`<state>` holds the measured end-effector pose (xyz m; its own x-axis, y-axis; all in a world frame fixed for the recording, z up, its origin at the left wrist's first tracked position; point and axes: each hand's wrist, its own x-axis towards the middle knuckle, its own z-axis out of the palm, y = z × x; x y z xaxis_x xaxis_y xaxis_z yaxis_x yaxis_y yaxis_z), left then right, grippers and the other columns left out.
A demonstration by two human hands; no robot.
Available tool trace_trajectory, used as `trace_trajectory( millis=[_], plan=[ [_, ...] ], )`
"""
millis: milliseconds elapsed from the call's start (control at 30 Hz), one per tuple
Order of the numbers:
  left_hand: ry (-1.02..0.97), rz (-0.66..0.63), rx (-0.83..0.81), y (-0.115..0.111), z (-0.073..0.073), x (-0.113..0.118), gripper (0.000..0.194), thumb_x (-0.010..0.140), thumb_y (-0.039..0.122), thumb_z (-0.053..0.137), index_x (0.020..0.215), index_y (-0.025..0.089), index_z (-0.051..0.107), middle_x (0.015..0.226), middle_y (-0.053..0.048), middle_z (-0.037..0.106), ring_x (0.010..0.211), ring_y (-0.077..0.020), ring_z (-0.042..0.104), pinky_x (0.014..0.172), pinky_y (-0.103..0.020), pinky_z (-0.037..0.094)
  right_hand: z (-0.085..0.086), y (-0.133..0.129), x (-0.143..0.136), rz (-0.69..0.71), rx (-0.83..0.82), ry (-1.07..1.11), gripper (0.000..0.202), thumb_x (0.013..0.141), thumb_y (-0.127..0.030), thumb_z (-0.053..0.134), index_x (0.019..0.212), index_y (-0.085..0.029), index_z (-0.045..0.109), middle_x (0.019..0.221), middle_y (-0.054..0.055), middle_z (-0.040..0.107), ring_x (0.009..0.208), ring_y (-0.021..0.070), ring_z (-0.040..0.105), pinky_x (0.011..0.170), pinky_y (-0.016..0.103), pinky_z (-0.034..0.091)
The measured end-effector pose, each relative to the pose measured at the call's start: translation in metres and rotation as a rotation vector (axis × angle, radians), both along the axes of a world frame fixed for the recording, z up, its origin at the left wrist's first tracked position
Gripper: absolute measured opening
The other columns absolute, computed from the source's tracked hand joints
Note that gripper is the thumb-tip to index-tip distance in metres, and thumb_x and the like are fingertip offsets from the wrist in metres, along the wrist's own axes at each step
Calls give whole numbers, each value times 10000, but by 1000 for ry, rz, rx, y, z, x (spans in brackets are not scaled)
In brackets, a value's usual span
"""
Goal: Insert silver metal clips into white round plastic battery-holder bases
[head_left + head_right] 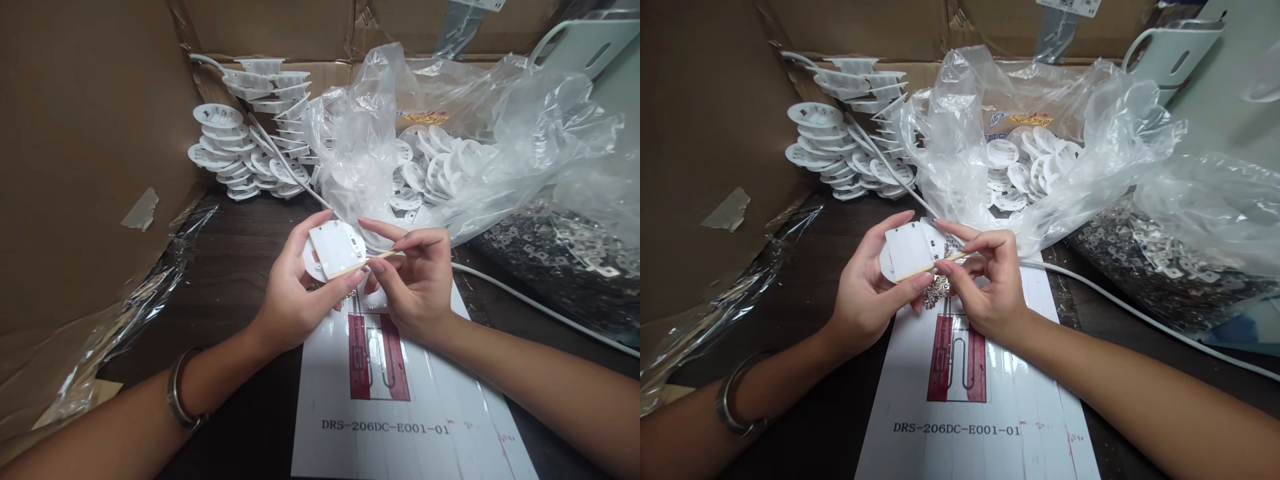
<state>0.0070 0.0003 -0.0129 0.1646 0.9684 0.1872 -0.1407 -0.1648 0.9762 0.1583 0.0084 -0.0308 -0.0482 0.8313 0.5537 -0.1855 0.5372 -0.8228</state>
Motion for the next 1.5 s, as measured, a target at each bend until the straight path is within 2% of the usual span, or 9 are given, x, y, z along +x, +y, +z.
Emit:
trace_trajectory(
  millis=[300,500,767,967,1233,1400,1500],
  plan=[
    [-20,-17,41,-2,0,1,556,749,146,738,1201,251,431,737,26,619,484,-95,584,409,-200,518,-3,0,1,27,43,7,312,834,-56,630,947,-229,396,1213,39,620,519,36,598,429,168,486],
    [-5,37,68,-1,-1,0,567,709,133,768,1171,243,458,809,22,615,500,-81,587,417,-193,512,-3,0,1,29,54,-5,313,832,-43,629,944,-222,397,1208,42,623,520,31,588,429,169,473],
    [-66,-28,22,-2,4,3,550,732,171,764,1157,236,421,722,28,635,478,-116,611,452,-239,554,-1,-2,1,22,9,-6,311,837,-67,640,939,-234,398,1208,38,620,559,54,622,449,193,499],
    [-64,-74,15,-3,3,3,566,774,221,737,1185,260,349,688,29,662,520,-167,659,481,-283,572,-2,-2,1,11,20,-16,286,853,-103,631,950,-243,402,1179,26,639,516,57,594,435,212,495],
    [-35,-69,51,-3,4,4,543,799,208,709,1184,262,330,649,50,642,505,-159,650,478,-282,569,-2,-2,1,9,12,-35,271,866,-121,621,959,-245,399,1195,36,626,496,51,585,420,210,480],
    [-51,-52,93,-2,4,5,522,795,183,702,1162,259,339,683,44,633,513,-152,645,499,-302,580,-1,-1,4,62,-46,-85,288,877,-162,615,1068,-265,426,1243,68,593,522,71,602,448,246,502],
    [-57,-73,110,-2,3,5,528,793,163,702,1168,270,346,718,40,641,536,-153,655,512,-307,588,-4,-1,6,61,-23,-132,290,871,-170,623,1093,-255,456,1125,47,631,554,87,621,455,241,507]
  ],
)
